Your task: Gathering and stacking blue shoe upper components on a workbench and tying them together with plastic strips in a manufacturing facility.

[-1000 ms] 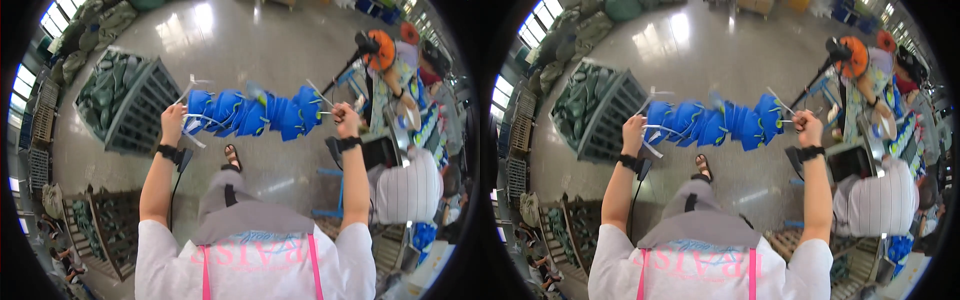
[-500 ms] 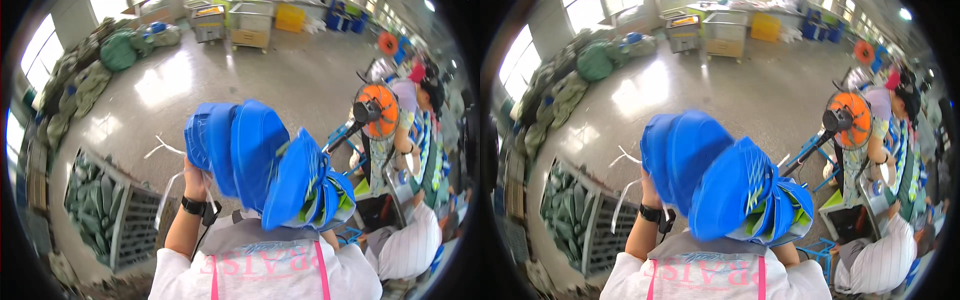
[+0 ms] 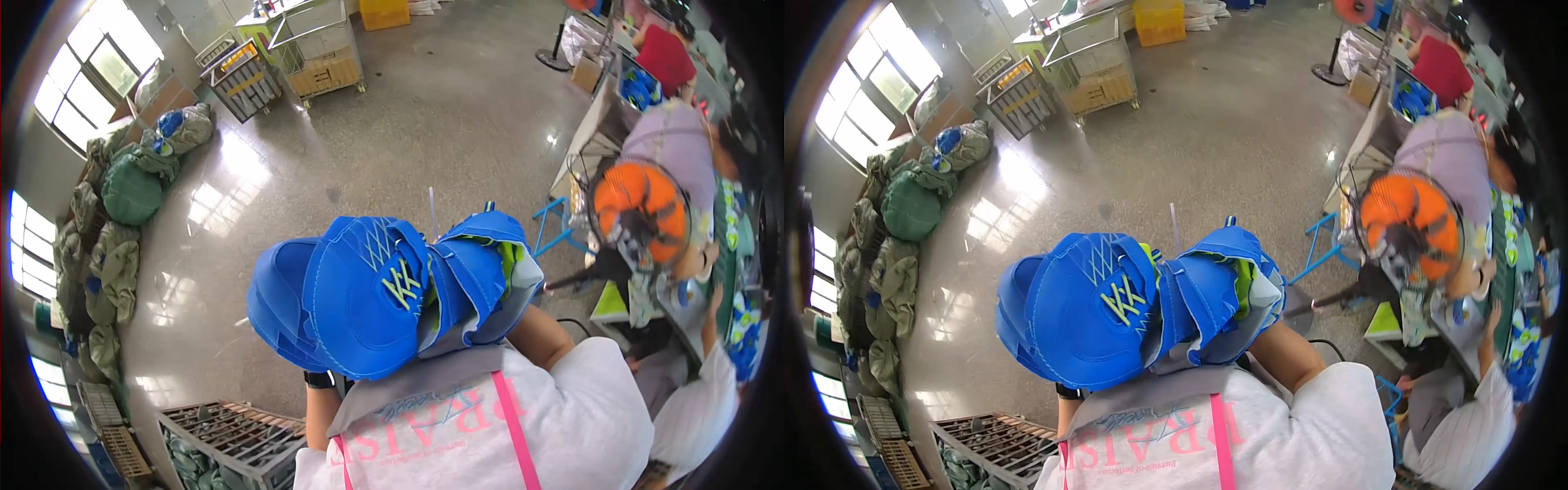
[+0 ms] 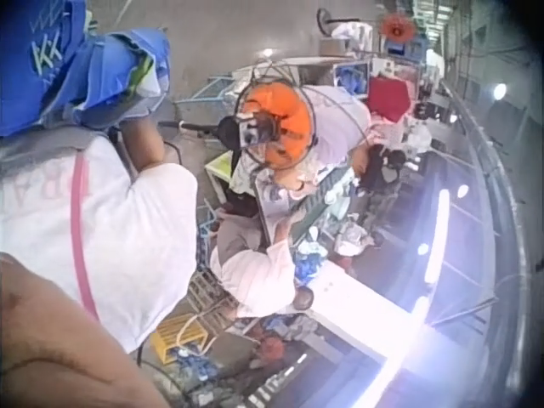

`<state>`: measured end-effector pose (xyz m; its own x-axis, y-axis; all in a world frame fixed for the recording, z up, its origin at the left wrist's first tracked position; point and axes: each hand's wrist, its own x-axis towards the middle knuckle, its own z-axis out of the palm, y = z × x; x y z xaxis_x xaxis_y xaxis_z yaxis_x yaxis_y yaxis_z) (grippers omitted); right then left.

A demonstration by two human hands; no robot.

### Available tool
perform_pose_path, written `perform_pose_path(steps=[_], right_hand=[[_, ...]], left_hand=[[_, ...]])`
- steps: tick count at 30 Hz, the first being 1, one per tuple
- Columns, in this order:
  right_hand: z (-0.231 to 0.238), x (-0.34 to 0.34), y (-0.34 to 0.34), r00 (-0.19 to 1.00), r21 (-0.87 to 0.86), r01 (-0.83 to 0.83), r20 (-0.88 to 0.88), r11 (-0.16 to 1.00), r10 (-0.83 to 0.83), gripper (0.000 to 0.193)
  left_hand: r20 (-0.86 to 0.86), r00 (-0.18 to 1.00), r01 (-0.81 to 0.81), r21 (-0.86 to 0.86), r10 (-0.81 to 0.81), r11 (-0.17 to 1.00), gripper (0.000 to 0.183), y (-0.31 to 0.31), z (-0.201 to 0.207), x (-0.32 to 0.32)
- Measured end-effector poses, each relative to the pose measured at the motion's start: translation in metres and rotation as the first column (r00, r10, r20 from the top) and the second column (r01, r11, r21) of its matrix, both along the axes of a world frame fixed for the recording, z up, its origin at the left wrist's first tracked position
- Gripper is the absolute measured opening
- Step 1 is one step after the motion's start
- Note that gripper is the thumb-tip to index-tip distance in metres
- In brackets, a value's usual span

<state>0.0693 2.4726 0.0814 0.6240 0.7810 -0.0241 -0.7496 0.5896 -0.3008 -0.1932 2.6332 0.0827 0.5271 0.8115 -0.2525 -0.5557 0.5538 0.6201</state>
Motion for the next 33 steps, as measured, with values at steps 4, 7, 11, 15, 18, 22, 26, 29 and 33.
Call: perform_pose_path(steps=[4,7,11,15,18,22,26,29,33], right_hand=[[-0.001,0.039,0.075,0.997,0.048,-0.069,0.033,0.996,0.067,0.022],[0.002,0.076,0.120,0.998,0.080,-0.044,0.053,0.996,0.040,0.022],[0.025,0.141,0.139,0.996,0.113,0.004,0.093,0.994,-0.015,0.023],[0.034,0.221,0.182,0.990,0.161,0.121,0.051,0.980,-0.130,0.023],[0.031,0.291,0.184,0.981,0.223,0.189,0.000,0.956,-0.194,0.024],[-0.063,0.428,0.131,0.756,-0.578,0.572,0.096,0.581,-0.648,0.024],[-0.037,0.520,0.146,0.725,-0.538,0.641,0.191,0.547,-0.662,0.023],[-0.034,0.597,0.142,0.686,-0.540,0.679,0.224,0.498,-0.692,0.026],[0.001,0.673,0.125,0.710,-0.654,0.681,0.481,0.328,-0.514,0.020]], left_hand=[[0.025,1.000,-0.015,0.003,0.015,1.000,0.040,0.062,-0.032,0.050],[0.035,0.998,0.052,0.004,-0.052,0.999,0.040,0.119,-0.051,0.099],[0.060,0.985,0.161,0.003,-0.161,0.987,0.041,0.232,-0.035,0.213],[-0.039,0.949,0.312,-0.008,-0.312,0.950,0.041,0.320,-0.064,0.345],[-0.194,0.905,0.404,0.104,-0.380,0.909,0.037,0.373,-0.092,0.434],[0.046,0.794,0.591,0.179,-0.607,0.787,0.018,0.410,-0.100,0.585],[-0.159,0.844,0.533,0.134,-0.513,0.836,0.008,0.386,-0.094,0.712],[-0.195,0.829,0.557,0.199,-0.525,0.806,0.024,0.406,-0.092,0.783],[-0.606,0.785,0.365,0.278,-0.132,0.888,0.028,0.410,-0.057,0.860]])
